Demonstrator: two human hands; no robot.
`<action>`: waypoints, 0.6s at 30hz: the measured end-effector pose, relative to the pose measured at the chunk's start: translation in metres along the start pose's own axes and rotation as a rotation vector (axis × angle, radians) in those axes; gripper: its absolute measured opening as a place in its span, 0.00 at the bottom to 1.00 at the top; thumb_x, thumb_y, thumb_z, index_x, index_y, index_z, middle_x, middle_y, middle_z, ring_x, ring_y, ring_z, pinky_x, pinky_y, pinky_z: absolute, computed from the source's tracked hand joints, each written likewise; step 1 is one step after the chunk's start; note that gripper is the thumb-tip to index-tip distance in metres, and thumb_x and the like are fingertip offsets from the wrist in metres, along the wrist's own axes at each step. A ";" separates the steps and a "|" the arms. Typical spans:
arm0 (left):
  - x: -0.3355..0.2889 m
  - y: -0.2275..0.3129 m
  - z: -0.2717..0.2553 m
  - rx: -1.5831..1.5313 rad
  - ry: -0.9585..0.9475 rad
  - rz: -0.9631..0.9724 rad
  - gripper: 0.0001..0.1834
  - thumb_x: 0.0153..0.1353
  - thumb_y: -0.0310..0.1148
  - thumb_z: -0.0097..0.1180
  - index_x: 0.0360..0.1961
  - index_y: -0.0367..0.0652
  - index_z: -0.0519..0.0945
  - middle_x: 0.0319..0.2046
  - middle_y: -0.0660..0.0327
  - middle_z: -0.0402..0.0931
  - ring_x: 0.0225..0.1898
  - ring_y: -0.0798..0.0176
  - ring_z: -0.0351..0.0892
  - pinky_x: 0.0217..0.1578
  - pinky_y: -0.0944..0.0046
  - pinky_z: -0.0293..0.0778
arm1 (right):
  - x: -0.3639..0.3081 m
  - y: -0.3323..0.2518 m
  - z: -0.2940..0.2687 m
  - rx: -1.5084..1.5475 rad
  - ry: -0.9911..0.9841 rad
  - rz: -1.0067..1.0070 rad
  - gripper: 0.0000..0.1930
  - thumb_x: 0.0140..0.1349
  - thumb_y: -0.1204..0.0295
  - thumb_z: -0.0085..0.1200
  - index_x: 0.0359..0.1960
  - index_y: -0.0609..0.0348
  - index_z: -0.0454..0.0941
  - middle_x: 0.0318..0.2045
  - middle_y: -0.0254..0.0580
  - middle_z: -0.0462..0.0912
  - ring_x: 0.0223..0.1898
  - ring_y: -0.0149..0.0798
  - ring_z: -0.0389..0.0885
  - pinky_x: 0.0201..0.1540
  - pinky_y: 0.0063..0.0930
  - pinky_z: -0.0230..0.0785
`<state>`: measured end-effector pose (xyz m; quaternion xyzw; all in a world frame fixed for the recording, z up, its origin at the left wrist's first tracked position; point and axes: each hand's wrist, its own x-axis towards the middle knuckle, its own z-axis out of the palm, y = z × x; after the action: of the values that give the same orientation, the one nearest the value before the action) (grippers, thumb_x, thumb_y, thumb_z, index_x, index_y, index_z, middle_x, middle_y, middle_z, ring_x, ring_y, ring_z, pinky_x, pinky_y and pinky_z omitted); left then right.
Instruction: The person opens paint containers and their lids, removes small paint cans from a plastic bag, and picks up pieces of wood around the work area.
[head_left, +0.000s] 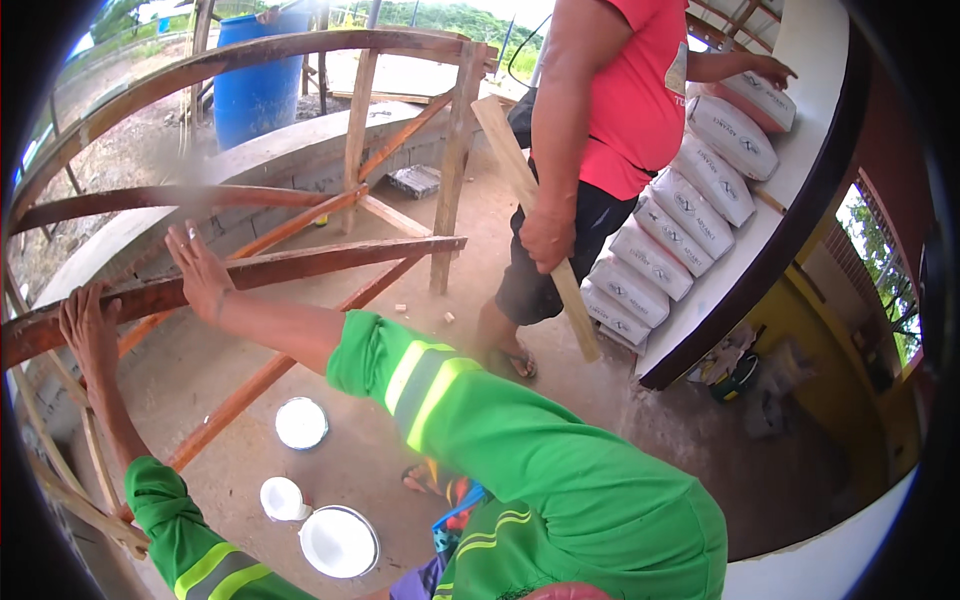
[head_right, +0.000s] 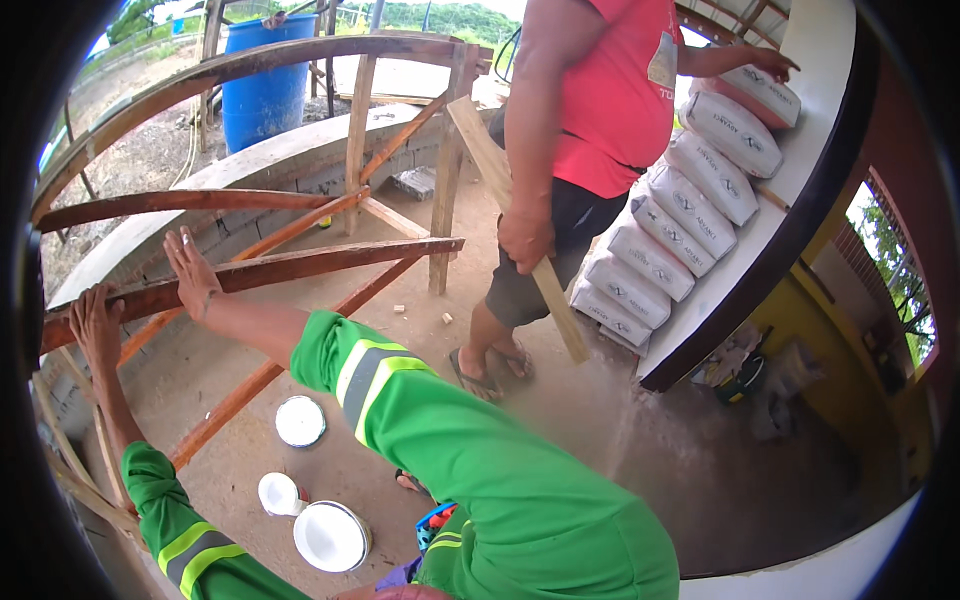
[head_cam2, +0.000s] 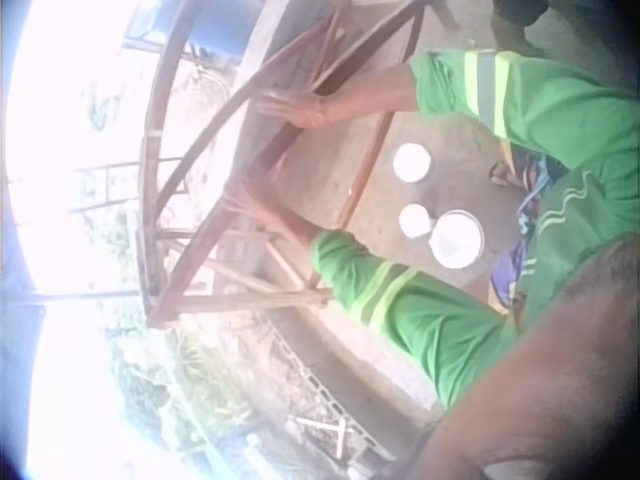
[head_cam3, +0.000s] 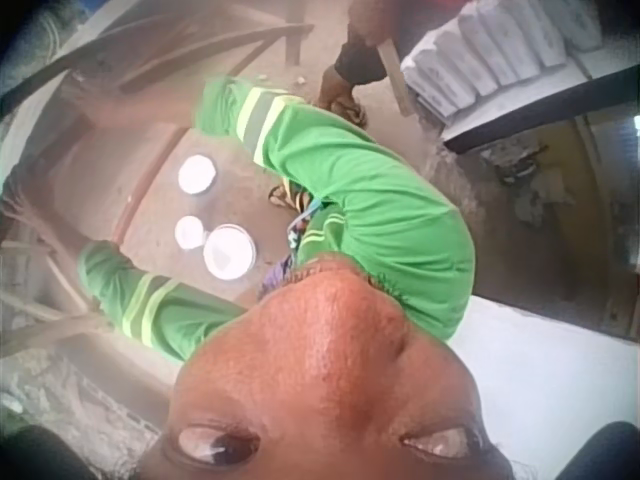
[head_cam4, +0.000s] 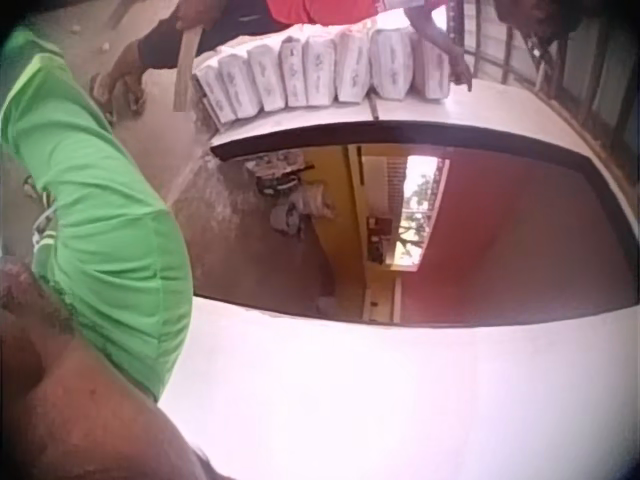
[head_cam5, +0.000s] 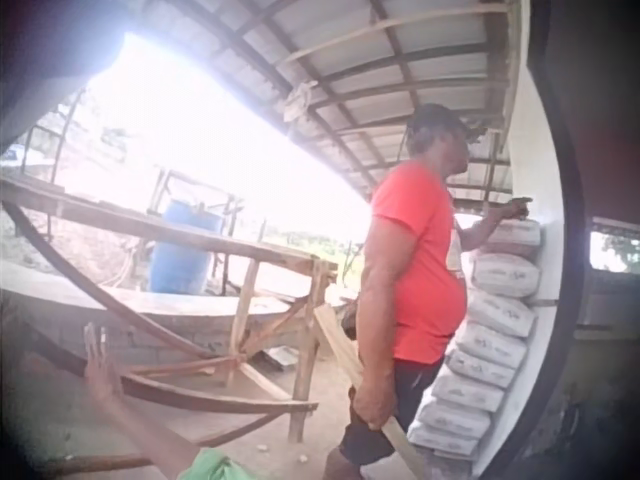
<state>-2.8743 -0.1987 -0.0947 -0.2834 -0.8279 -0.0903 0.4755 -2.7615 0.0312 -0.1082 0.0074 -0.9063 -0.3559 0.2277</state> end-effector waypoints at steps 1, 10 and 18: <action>-0.003 -0.003 -0.002 0.003 -0.005 -0.002 0.21 0.58 0.36 0.62 0.53 0.50 0.77 0.52 0.65 0.75 0.62 0.59 0.67 0.68 0.51 0.53 | -0.004 -0.005 -0.003 -0.018 0.024 -0.047 0.31 0.58 0.55 0.54 0.60 0.63 0.75 0.73 0.63 0.47 0.75 0.63 0.38 0.72 0.67 0.27; 0.001 -0.003 0.003 -0.014 -0.007 -0.007 0.20 0.58 0.36 0.62 0.53 0.52 0.77 0.53 0.67 0.75 0.61 0.61 0.67 0.69 0.52 0.52 | -0.022 0.028 0.014 0.828 -0.123 0.064 0.45 0.53 0.54 0.59 0.70 0.66 0.57 0.72 0.65 0.48 0.74 0.66 0.38 0.72 0.63 0.33; 0.004 0.002 -0.008 -0.007 -0.059 -0.036 0.20 0.58 0.35 0.62 0.52 0.52 0.78 0.51 0.69 0.76 0.61 0.61 0.67 0.68 0.52 0.52 | -0.042 -0.002 0.048 0.886 0.162 0.169 0.41 0.53 0.60 0.57 0.67 0.68 0.57 0.70 0.66 0.51 0.74 0.65 0.40 0.72 0.64 0.33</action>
<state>-2.8691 -0.1991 -0.0876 -0.2726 -0.8463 -0.0932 0.4480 -2.7445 0.0676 -0.1574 0.0581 -0.9479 0.0873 0.3010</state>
